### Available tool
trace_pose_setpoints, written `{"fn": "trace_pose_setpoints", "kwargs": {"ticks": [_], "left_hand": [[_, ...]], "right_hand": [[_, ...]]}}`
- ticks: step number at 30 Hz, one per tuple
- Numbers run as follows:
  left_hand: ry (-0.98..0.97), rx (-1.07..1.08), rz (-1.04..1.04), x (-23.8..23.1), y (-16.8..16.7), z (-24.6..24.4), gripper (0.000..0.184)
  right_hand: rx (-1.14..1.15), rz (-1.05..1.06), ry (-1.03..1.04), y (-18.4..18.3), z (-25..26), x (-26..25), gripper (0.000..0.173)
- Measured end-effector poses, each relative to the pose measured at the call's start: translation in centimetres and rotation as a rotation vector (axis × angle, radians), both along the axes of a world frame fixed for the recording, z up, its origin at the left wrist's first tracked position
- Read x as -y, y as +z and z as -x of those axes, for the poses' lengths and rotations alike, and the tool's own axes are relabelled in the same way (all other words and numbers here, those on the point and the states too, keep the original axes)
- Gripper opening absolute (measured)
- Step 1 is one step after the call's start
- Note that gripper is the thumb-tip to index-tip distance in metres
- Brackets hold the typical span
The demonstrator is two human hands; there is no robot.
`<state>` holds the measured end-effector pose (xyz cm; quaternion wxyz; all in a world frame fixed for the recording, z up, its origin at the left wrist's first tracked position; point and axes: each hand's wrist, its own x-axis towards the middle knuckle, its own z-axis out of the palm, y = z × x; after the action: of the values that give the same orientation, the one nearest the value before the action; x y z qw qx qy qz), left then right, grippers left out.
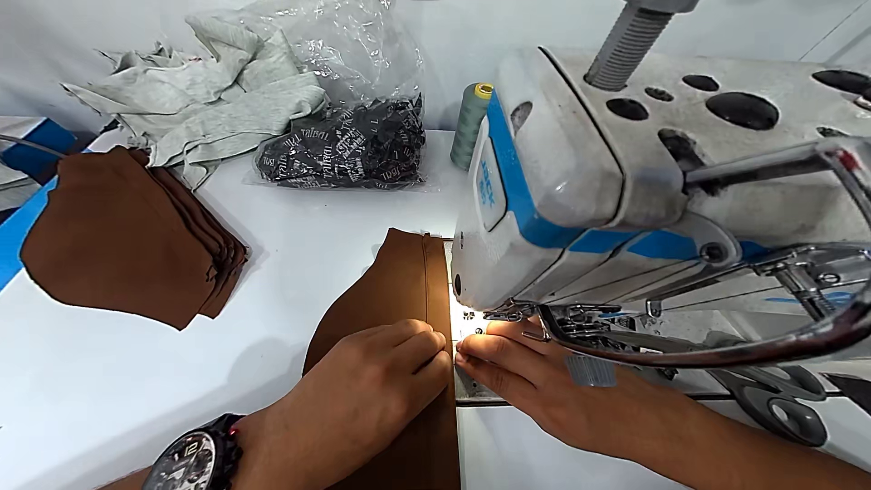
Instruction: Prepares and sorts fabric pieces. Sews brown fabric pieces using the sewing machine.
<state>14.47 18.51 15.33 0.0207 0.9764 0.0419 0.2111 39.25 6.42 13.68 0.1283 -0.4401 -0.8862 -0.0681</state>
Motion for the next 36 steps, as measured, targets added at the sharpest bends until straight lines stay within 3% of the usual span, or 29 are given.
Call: {"fn": "trace_pose_setpoints", "kwargs": {"ticks": [8, 15, 19, 25, 29, 36], "left_hand": [[-0.06, -0.09, -0.118, 0.4, 0.6, 0.2, 0.031], [-0.093, -0.143, -0.026, 0.0, 1.0, 0.8, 0.036], [-0.082, -0.151, -0.037, -0.2, 1.0, 1.0, 0.039], [-0.061, -0.173, -0.013, -0.2, 1.1, 1.2, 0.042], [-0.054, -0.201, -0.007, -0.1, 1.3, 1.2, 0.043], [-0.058, -0.212, -0.001, -0.2, 1.1, 1.2, 0.044]], "right_hand": [[-0.008, -0.005, -0.013, -0.1, 0.1, 0.0, 0.034], [-0.056, 0.019, 0.002, 0.1, -0.2, 0.0, 0.034], [-0.156, 0.06, -0.006, 0.4, -1.7, 0.2, 0.024], [-0.063, 0.042, 0.015, 0.0, -2.2, -0.2, 0.038], [-0.181, 0.108, 0.143, 0.3, -2.3, -0.6, 0.036], [-0.155, 0.12, 0.052, -0.1, -2.1, -0.7, 0.04]]}}
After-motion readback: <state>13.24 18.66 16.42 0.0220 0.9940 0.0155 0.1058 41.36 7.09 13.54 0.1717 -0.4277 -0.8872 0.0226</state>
